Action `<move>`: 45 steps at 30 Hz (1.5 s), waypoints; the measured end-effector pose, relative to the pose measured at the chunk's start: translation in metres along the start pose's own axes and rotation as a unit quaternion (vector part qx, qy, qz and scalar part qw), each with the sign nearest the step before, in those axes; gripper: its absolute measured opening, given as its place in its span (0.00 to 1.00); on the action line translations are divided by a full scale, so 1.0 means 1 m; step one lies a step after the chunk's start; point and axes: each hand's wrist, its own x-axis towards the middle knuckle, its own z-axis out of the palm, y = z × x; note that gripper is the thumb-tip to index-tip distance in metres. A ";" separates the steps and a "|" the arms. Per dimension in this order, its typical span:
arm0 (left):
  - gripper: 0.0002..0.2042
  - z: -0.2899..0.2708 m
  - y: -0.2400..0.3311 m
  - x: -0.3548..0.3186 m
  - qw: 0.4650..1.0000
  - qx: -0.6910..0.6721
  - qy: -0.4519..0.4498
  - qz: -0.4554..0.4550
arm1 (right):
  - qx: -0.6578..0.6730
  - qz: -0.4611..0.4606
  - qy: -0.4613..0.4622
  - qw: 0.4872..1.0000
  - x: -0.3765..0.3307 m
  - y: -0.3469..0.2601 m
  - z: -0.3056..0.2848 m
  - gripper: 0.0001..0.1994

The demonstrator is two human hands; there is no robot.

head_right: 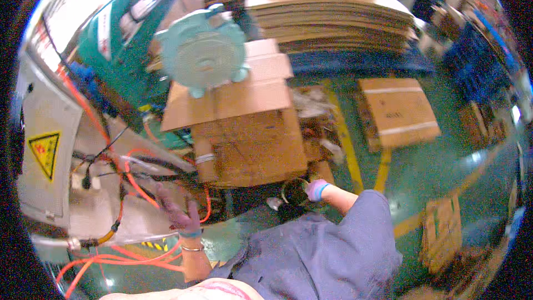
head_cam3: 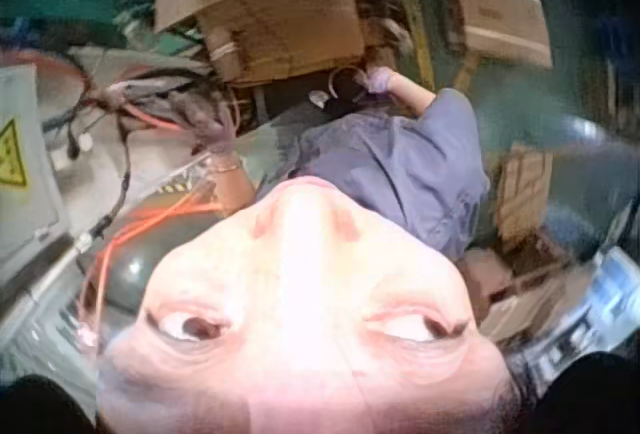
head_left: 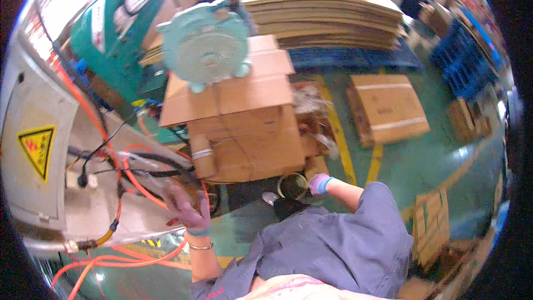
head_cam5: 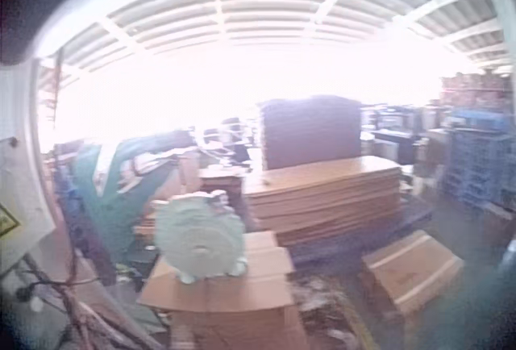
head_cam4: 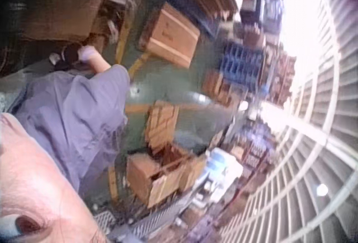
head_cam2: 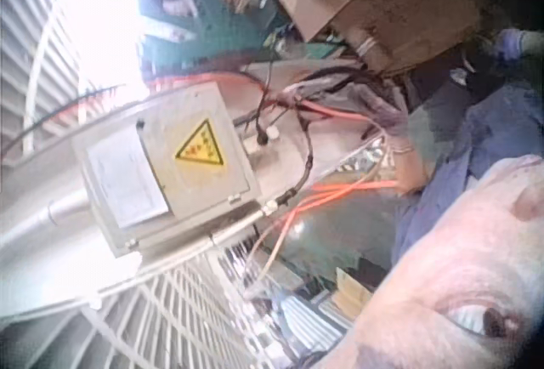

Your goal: The person cuts a wire on a machine with pliers, then prepares a coil of copper wire by cutting its plastic bindings. They place the copper coil onto an orange spool and handle components inside an electrical cabinet after plugging in a small fan.

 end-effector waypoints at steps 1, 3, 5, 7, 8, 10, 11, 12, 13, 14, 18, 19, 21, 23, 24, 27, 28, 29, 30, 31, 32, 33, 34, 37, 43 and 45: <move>0.36 0.009 0.012 -0.018 0.999 0.000 -0.054 0.005 | 0.061 0.040 -0.010 0.997 -0.012 0.018 0.045 0.18; 0.33 0.015 0.037 -0.040 0.988 0.016 -0.146 0.046 | 0.138 0.087 0.005 0.987 -0.075 0.017 0.076 0.21; 0.31 0.022 0.063 -0.057 0.968 0.005 -0.234 0.086 | 0.205 0.124 -0.005 0.971 -0.112 0.027 0.135 0.23; 0.30 0.027 0.085 -0.074 0.938 -0.017 -0.324 0.119 | 0.321 0.167 -0.029 0.932 -0.137 0.035 0.180 0.25; 0.30 0.026 0.088 -0.089 0.931 -0.006 -0.344 0.119 | 0.374 0.188 -0.028 0.907 -0.153 0.037 0.177 0.25; 0.30 0.039 0.106 -0.110 0.908 -0.012 -0.399 0.123 | 0.464 0.229 -0.026 0.855 -0.158 0.057 0.243 0.24; 0.30 0.042 0.115 -0.124 0.895 -0.009 -0.430 0.119 | 0.482 0.226 0.013 0.846 -0.158 0.069 0.282 0.22; 0.31 0.050 0.132 -0.133 0.885 0.004 -0.450 0.122 | 0.425 0.204 0.081 0.878 -0.157 0.084 0.346 0.20; 0.31 0.057 0.151 -0.137 0.872 -0.014 -0.478 0.102 | 0.344 0.191 0.146 0.908 -0.159 0.103 0.402 0.18; 0.31 0.056 0.161 -0.144 0.874 0.019 -0.477 0.089 | 0.520 0.282 0.050 0.804 -0.169 0.099 0.316 0.16; 0.32 0.109 0.238 -0.157 0.862 -0.012 -0.493 0.117 | 0.540 0.235 0.063 0.806 -0.221 0.157 0.345 0.17; 0.33 0.124 0.257 -0.157 0.855 -0.010 -0.503 0.125 | 0.530 0.253 0.067 0.807 -0.218 0.170 0.369 0.17; 0.33 0.160 0.301 -0.155 0.846 -0.006 -0.516 0.133 | 0.600 0.288 0.034 0.745 -0.235 0.209 0.375 0.20; 0.31 0.208 0.353 -0.150 0.814 0.002 -0.569 0.120 | 0.620 0.329 0.036 0.712 -0.254 0.256 0.398 0.21; 0.30 0.227 0.377 -0.145 0.802 -0.004 -0.585 0.119 | 0.613 0.336 0.063 0.712 -0.263 0.280 0.416 0.21; 0.28 0.275 0.425 -0.134 0.753 -0.037 -0.637 0.159 | 0.665 0.387 0.182 0.612 -0.288 0.362 0.447 0.20; 0.27 0.291 0.438 -0.130 0.729 -0.058 -0.657 0.184 | 0.728 0.392 0.231 0.514 -0.298 0.383 0.456 0.19; 0.27 0.306 0.450 -0.122 0.728 -0.063 -0.661 0.172 | 0.776 0.392 0.277 0.408 -0.302 0.408 0.476 0.19; 0.27 0.317 0.455 -0.115 0.727 -0.061 -0.666 0.154 | 0.830 0.362 0.285 0.314 -0.302 0.433 0.475 0.20; 0.27 0.326 0.460 -0.108 0.726 -0.058 -0.672 0.135 | 0.834 0.358 0.308 0.285 -0.305 0.457 0.473 0.21; 0.27 0.336 0.468 -0.096 0.713 -0.006 -0.693 0.105 | 0.825 0.376 0.320 0.274 -0.304 0.476 0.466 0.20; 0.27 0.342 0.469 -0.092 0.714 0.013 -0.695 0.087 | 0.816 0.395 0.331 0.263 -0.299 0.492 0.451 0.20; 0.27 0.347 0.464 -0.088 0.713 0.032 -0.697 0.068 | 0.831 0.364 0.328 0.262 -0.286 0.503 0.445 0.20; 0.29 0.384 0.452 -0.080 0.683 0.066 -0.726 0.036 | 0.845 0.300 0.287 0.336 -0.249 0.537 0.459 0.19; 0.29 0.467 0.403 -0.110 0.609 -0.003 -0.771 -0.187 | 0.525 0.286 0.088 0.796 -0.177 0.607 0.251 0.20; 0.27 0.507 0.381 -0.118 0.615 -0.169 -0.702 -0.316 | 0.518 0.302 0.085 0.796 -0.158 0.641 0.219 0.20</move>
